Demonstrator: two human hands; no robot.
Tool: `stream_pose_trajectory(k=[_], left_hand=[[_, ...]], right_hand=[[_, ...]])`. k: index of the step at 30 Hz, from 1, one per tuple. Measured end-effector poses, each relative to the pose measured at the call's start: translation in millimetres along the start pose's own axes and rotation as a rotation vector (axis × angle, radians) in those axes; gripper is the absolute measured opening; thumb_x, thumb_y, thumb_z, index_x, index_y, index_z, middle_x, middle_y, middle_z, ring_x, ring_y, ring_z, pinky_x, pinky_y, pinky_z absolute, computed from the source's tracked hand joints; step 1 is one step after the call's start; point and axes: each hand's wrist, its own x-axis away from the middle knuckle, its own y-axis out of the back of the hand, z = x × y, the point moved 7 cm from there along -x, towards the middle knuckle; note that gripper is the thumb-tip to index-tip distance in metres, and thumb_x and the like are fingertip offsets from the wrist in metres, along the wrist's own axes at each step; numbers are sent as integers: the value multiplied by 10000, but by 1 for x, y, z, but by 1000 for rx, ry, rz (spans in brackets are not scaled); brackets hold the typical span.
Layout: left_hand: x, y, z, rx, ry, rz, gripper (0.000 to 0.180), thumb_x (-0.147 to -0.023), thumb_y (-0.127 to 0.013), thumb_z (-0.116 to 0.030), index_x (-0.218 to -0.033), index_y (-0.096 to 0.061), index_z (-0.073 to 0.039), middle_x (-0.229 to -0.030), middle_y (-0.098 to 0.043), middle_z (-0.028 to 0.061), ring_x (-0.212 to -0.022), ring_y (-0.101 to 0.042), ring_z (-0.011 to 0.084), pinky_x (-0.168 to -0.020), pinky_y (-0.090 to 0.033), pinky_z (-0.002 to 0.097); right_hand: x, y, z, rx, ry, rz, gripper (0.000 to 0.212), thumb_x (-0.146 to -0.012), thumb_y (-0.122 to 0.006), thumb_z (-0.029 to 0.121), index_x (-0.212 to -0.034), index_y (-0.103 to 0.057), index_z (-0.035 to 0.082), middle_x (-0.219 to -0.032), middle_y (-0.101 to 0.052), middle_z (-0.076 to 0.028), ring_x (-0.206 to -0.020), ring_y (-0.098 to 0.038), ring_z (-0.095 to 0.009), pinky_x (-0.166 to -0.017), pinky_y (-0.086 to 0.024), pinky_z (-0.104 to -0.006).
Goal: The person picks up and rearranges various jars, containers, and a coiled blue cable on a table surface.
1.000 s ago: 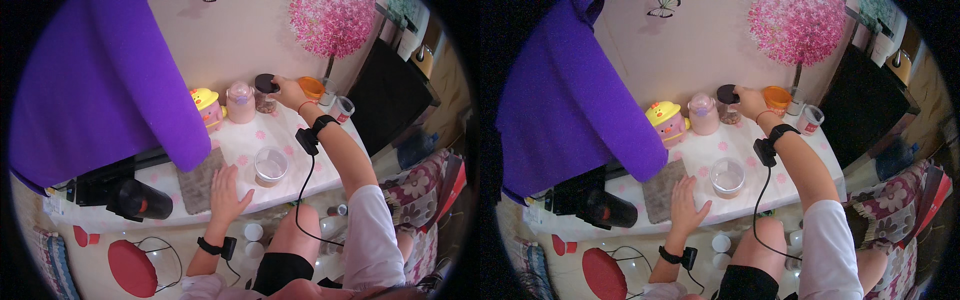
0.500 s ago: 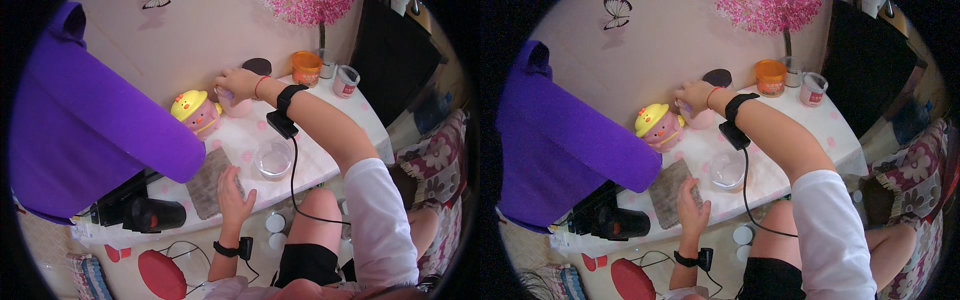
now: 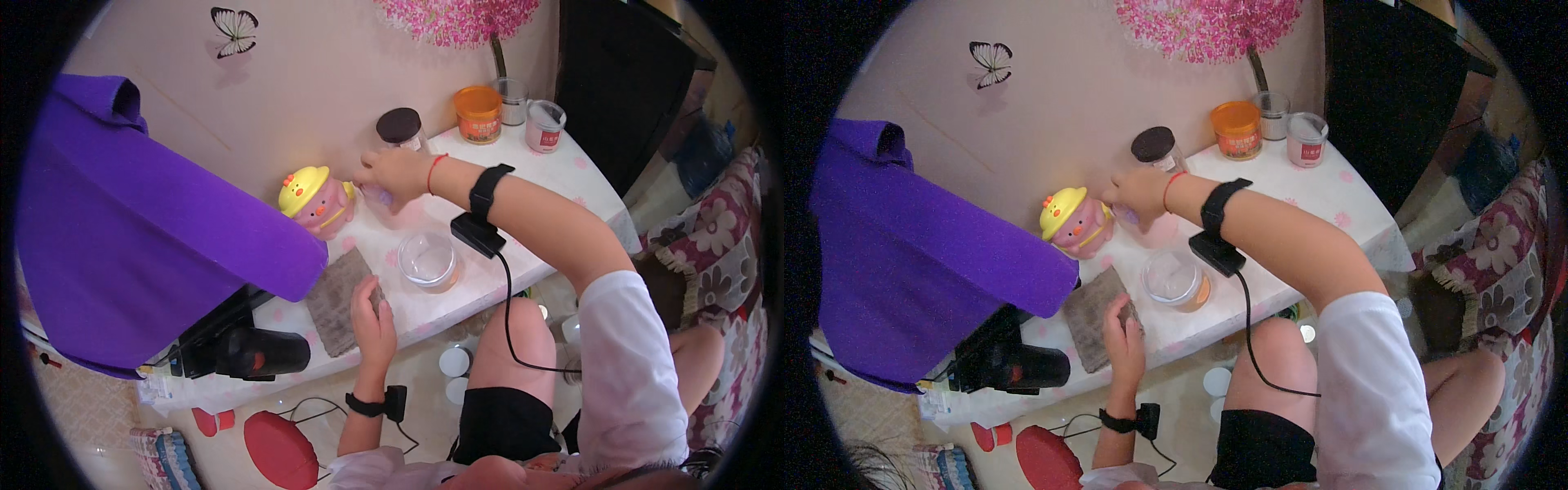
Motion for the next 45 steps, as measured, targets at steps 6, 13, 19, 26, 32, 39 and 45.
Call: stream_pose_trajectory(k=[6, 13, 19, 26, 32, 39, 45], left_hand=[[-71, 18, -13, 196, 23, -110, 423, -876, -528, -76, -1274, -426, 23, -1370, -417, 211, -1277, -384, 366, -1085, -273, 438], [-172, 20, 30, -334, 98, -503, 711, -812, -656, -205, -1378, -286, 15, -1467, -189, 272, -1366, -184, 445, -1093, -185, 559], [-196, 23, 59, -437, 385, -433, 870, -727, -728, -318, -1390, -272, 12, -1435, -245, 261, -1353, -187, 456, -1091, -198, 553], [-228, 38, 68, -574, 639, -195, 977, -567, -839, -475, -1334, -377, -85, -1317, -420, 205, -1212, -432, 405, -1024, -364, 481], [-229, 42, 78, -541, 650, -62, 873, -568, -808, -549, -1261, -478, -132, -1291, -454, 171, -1176, -463, 419, -943, -453, 499], [-222, 39, 67, -578, 591, -70, 847, -563, -794, -550, -1238, -496, -134, -1271, -476, 180, -1153, -480, 427, -935, -444, 507], [-215, 21, 41, -557, 429, -50, 861, -551, -794, -543, -1223, -498, -92, -1183, -546, 179, -1095, -538, 388, -903, -459, 483]], right_hand=[[28, 1, 0, -22, -24, 33, 708, -579, -830, 247, -1203, -509, 155, -1141, -490, -145, -997, -565, -351, -845, -476, -420], [11, 1, 9, -72, -78, 20, 726, -563, -840, 222, -1207, -508, 186, -1150, -477, -149, -1054, -544, -360, -880, -464, -420], [23, 5, 4, -41, -110, 53, 710, -544, -854, 202, -1166, -512, 177, -1152, -477, -156, -1067, -539, -364, -898, -460, -425], [65, 7, -18, -87, -77, 10, 720, -521, -858, 177, -1146, -500, 173, -1165, -468, -151, -1080, -530, -357, -882, -475, -421], [109, 21, -33, -123, -176, -43, 695, -515, -848, 164, -1128, -524, 191, -1193, -473, -140, -1061, -534, -351, -870, -480, -424], [117, 23, -36, -89, -399, -133, 609, -578, -792, 134, -1139, -572, 225, -1216, -482, -151, -1049, -537, -345, -882, -472, -407], [120, 24, -37, -86, -412, -159, 503, -644, -736, 149, -1120, -583, 201, -1203, -494, -151, -1057, -532, -344, -867, -474, -405]])
